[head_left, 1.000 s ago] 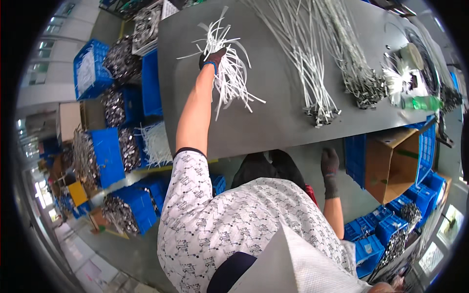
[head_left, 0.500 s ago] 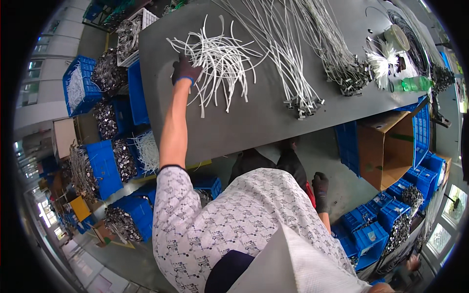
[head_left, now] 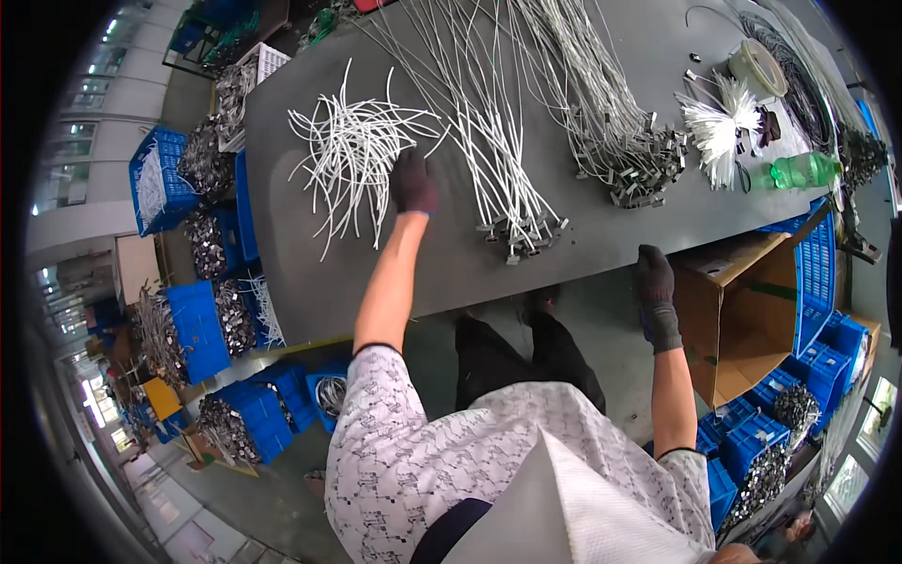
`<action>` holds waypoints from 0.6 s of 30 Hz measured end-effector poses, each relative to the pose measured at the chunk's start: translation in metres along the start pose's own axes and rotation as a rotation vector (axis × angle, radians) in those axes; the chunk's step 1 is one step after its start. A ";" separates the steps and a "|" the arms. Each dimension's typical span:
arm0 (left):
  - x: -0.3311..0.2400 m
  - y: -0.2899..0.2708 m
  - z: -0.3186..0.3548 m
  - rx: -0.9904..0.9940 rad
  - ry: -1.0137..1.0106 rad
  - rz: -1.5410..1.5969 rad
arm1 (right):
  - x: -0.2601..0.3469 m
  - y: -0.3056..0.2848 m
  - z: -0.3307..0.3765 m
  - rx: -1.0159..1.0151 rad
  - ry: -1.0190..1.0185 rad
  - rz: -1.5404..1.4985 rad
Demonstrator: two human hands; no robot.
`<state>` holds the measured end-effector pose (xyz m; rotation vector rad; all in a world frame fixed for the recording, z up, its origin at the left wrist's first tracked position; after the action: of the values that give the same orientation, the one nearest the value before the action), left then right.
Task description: Sorting and organizing bunches of white electrical wires at a production workbench.
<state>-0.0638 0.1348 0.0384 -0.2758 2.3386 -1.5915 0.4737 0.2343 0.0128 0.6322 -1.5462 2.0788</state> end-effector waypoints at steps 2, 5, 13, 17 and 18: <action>0.020 0.024 -0.039 -0.074 0.118 -0.100 | -0.003 0.006 -0.010 0.037 -0.014 -0.041; 0.088 0.098 -0.071 0.414 -0.073 -0.174 | -0.032 0.019 0.002 0.060 -0.062 -0.003; 0.152 0.076 0.019 0.583 -0.078 -0.159 | -0.126 0.039 0.032 0.325 0.345 -0.198; 0.158 0.040 0.057 0.648 0.020 -0.433 | -0.031 0.008 -0.033 -0.075 0.036 -0.105; 0.155 0.020 0.070 0.408 0.020 -0.523 | -0.003 0.007 -0.052 -0.091 0.064 -0.122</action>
<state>-0.1849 0.0312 -0.0258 -0.8252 1.9831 -2.2653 0.4667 0.2823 -0.0077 0.6052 -1.5177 1.9094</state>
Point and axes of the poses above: each hand's wrist, its own z-axis away from the middle knuckle, its own y-axis out of the palm, x = y × z, the point moved 8 cm from there along -z, towards the middle knuckle, and after that the axes turned 12 degrees about y, right-handed, at the moved point
